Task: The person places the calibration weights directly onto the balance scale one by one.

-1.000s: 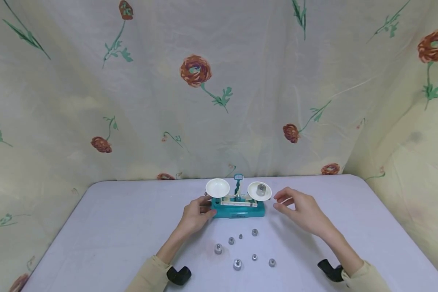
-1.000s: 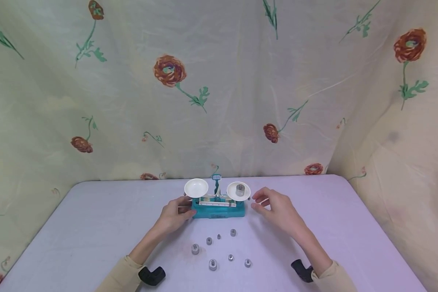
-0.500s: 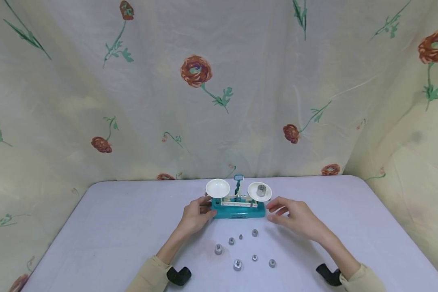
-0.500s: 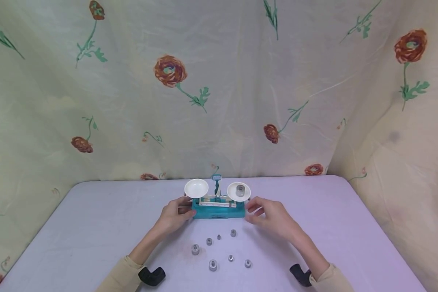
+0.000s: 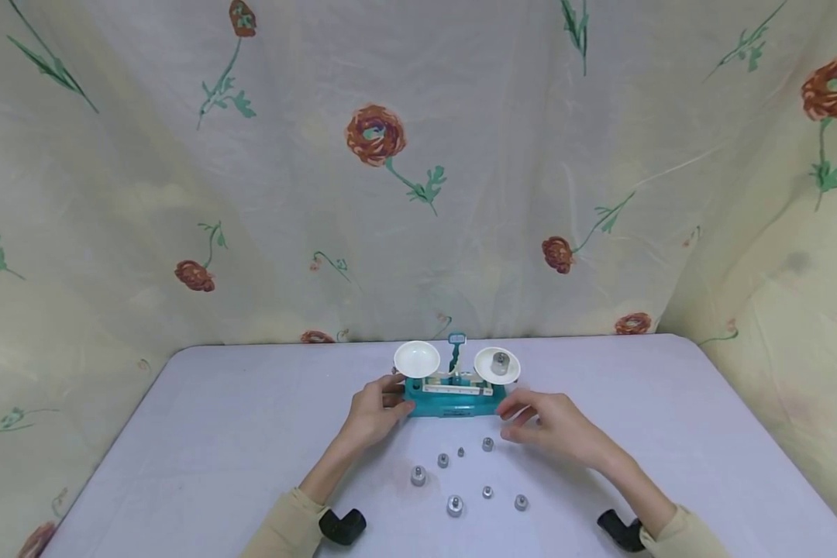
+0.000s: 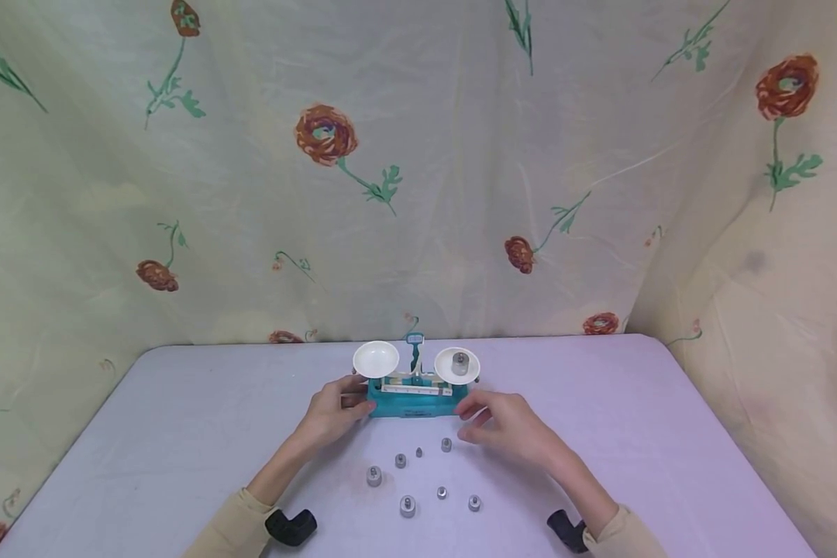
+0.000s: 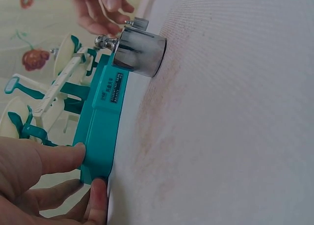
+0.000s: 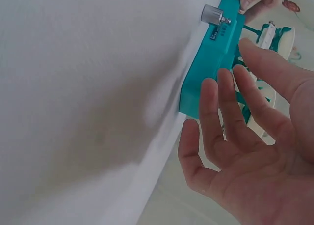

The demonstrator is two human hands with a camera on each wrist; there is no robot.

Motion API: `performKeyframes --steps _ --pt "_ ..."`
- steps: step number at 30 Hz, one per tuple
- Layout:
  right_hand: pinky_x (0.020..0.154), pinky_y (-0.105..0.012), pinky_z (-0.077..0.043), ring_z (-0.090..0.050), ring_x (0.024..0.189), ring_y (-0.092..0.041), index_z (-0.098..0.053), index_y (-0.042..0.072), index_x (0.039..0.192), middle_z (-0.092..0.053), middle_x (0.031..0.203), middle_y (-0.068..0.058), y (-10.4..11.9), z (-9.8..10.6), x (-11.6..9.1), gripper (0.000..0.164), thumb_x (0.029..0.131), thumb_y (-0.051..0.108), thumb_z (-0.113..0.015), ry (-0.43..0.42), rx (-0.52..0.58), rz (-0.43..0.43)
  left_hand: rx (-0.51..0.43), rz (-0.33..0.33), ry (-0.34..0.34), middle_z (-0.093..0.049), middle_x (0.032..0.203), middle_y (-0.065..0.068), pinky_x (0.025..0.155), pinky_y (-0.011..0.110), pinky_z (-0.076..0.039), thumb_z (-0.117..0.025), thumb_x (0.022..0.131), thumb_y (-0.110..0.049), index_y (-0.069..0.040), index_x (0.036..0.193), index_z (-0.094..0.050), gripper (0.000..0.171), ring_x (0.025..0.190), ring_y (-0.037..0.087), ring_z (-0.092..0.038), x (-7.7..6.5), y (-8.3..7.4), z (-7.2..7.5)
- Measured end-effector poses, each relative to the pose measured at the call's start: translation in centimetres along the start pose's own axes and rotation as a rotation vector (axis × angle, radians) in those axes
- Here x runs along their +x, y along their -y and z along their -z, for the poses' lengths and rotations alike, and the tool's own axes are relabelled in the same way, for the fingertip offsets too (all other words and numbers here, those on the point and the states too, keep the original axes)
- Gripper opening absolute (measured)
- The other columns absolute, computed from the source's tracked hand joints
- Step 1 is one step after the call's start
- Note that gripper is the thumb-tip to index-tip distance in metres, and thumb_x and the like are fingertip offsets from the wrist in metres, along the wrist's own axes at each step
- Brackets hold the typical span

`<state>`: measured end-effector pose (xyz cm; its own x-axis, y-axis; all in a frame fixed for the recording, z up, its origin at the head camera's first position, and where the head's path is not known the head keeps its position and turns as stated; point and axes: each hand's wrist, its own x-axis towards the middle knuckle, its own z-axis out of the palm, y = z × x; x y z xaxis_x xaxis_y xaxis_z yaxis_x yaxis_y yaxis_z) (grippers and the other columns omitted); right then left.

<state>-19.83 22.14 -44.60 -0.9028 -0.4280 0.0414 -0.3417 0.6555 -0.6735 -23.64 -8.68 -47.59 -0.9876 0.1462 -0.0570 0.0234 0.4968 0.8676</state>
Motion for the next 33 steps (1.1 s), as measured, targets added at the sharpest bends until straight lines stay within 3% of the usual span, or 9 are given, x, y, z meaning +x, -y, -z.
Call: performKeyframes --steps 15,33 --pt "0.082 -0.023 -0.058 -0.065 0.092 -0.003 -0.077 0.016 0.121 -0.08 0.114 0.004 0.2 -1.4 0.1 0.032 0.09 0.02 -0.086 0.037 -0.026 0.026 0.018 -0.009 0.0 -0.068 0.141 0.025 0.094 0.04 -0.065 -0.074 0.1 -0.009 0.003 0.149 -0.058 0.053 0.116 0.031 -0.073 0.1 0.0 0.2" --pt "0.08 -0.022 -0.056 -0.062 0.09 0.001 -0.078 0.018 0.116 -0.078 0.107 0.009 0.2 -2.3 0.4 0.023 0.093 0.019 -0.083 0.112 -0.008 0.035 0.008 -0.016 0.0 -0.068 0.14 0.025 0.094 0.04 -0.065 -0.075 0.1 -0.008 0.004 0.149 -0.058 0.053 0.118 0.034 -0.073 0.0 0.1 0.1"
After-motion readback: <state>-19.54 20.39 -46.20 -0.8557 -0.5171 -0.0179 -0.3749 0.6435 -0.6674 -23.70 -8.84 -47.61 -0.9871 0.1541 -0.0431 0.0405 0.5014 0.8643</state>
